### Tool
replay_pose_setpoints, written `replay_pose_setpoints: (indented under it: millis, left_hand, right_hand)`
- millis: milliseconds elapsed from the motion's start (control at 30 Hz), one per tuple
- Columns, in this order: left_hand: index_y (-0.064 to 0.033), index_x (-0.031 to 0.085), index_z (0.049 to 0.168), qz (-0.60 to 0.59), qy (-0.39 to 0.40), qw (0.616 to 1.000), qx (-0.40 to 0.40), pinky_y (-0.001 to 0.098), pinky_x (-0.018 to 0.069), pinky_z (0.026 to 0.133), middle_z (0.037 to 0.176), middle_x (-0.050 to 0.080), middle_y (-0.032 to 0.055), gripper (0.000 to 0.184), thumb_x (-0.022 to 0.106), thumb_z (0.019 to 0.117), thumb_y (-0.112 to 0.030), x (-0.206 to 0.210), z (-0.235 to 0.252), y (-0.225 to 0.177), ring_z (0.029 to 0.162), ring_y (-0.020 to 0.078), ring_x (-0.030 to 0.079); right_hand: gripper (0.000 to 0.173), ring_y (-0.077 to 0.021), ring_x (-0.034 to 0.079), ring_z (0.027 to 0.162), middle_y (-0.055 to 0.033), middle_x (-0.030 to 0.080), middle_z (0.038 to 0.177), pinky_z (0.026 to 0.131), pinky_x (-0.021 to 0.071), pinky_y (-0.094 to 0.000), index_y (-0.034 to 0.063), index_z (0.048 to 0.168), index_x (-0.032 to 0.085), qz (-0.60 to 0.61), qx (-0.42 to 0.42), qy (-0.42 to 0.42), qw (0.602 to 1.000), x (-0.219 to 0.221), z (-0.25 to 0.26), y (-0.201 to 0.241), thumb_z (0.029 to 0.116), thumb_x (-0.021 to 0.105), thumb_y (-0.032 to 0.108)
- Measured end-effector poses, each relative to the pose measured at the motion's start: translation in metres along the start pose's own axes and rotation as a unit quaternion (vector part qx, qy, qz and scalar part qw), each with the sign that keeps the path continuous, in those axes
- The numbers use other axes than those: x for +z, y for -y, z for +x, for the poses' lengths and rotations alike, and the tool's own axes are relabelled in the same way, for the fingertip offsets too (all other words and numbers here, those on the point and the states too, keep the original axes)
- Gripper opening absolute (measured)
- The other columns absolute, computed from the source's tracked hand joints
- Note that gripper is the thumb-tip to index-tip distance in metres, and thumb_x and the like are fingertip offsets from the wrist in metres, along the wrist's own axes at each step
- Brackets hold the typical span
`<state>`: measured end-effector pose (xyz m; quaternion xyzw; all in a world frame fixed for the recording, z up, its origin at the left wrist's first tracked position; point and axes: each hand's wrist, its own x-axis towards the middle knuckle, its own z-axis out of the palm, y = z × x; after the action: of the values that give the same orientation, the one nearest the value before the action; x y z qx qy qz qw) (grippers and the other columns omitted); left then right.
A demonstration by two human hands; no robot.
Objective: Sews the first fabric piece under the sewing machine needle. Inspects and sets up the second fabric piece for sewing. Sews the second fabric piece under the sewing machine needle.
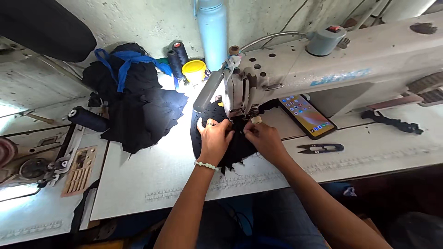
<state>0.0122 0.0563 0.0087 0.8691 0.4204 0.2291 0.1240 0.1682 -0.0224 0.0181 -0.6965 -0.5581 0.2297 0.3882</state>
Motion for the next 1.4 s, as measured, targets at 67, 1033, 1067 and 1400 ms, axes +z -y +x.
replay_pose_setpoints:
  millis: [67,1033,1067,1400]
  left_hand:
    - [-0.0117,0.079,0.095,0.015,-0.024,1.0,-0.005,0.0728,0.0224,0.109,0.081,0.075,0.0022,0.01,0.078,0.087,-0.018,0.003,0.002,-0.004,0.093,0.0291,0.068]
    - [-0.014,0.081,0.102,-0.078,-0.044,0.993,-0.078,0.0657,0.0274,0.109,0.104,0.077,0.0026,0.021,0.064,0.0934,-0.006,0.013,-0.002,-0.004,0.106,0.0255,0.067]
    - [-0.0146,0.081,0.102,-0.078,-0.043,0.993,-0.079,0.0651,0.0273,0.109,0.104,0.077,0.002,0.02,0.064,0.0937,-0.006,0.013,-0.002,-0.003,0.106,0.0249,0.067]
    - [-0.0139,0.081,0.103,0.007,-0.058,0.998,-0.034,0.074,0.0235,0.109,0.102,0.076,0.0037,0.017,0.074,0.0903,-0.022,0.016,-0.004,-0.008,0.108,0.0298,0.067]
  right_hand:
    - [0.013,-0.018,0.066,0.077,-0.0111,0.069,0.086,0.074,0.0534,-0.0383,-0.0017,0.109,0.064,0.054,0.053,0.014,0.997,-0.006,0.009,0.0,0.1012,0.062,0.008]
    - [0.025,-0.0281,0.064,0.085,-0.0187,0.068,0.105,0.077,0.0533,-0.0461,0.0021,0.113,0.076,-0.027,-0.059,0.041,0.997,0.002,0.024,-0.005,0.0942,0.061,-0.004]
    - [0.026,-0.0346,0.068,0.09,-0.0222,0.07,0.106,0.079,0.0563,-0.0511,0.001,0.113,0.076,-0.085,-0.117,0.008,0.989,0.006,0.023,-0.011,0.0918,0.063,-0.005]
    - [0.01,-0.0399,0.071,0.087,-0.0209,0.071,0.091,0.074,0.0585,-0.052,0.0009,0.094,0.076,-0.167,-0.219,-0.072,0.959,0.018,0.022,-0.02,0.0936,0.071,0.009]
